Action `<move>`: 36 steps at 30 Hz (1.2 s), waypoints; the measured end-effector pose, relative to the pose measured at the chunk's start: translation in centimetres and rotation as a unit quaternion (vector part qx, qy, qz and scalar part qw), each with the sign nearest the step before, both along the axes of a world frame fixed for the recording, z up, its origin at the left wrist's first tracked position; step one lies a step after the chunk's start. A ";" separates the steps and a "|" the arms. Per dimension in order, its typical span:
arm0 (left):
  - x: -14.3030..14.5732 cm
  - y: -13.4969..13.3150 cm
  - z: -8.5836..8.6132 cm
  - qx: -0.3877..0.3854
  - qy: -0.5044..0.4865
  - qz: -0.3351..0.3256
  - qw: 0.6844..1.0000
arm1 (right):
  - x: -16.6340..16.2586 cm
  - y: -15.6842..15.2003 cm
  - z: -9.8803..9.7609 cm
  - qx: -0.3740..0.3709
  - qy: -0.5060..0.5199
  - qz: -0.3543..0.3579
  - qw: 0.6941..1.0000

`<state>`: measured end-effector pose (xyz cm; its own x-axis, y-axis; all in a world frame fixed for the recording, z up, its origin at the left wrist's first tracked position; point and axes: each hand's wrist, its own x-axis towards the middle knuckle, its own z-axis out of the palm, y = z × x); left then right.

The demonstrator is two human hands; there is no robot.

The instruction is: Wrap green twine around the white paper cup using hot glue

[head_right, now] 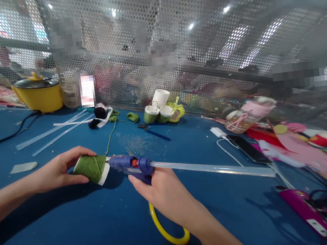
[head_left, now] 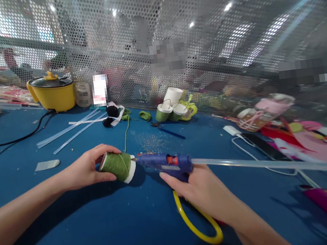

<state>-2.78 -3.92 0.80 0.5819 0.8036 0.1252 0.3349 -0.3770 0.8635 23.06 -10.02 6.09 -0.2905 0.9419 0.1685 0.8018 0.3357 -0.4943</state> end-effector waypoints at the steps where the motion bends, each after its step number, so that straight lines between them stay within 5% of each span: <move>1: 0.0 0.0 0.0 0.003 0.003 -0.001 1.000 | 0.0 0.0 0.0 0.003 0.001 0.002 1.000; 31: -0.4 -0.1 0.6 0.131 0.060 -0.056 0.988 | -0.3 0.5 0.6 -0.051 0.021 -0.035 0.998; 36: -0.4 -0.2 0.5 0.105 0.057 -0.039 0.992 | -0.2 0.3 0.6 -0.042 0.020 -0.024 0.999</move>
<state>-3.13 -4.07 1.28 0.6613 0.7185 0.2152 0.3888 -0.5738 0.7208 22.85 -9.75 6.66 -0.2389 0.9660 0.0992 0.7947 0.2532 -0.5517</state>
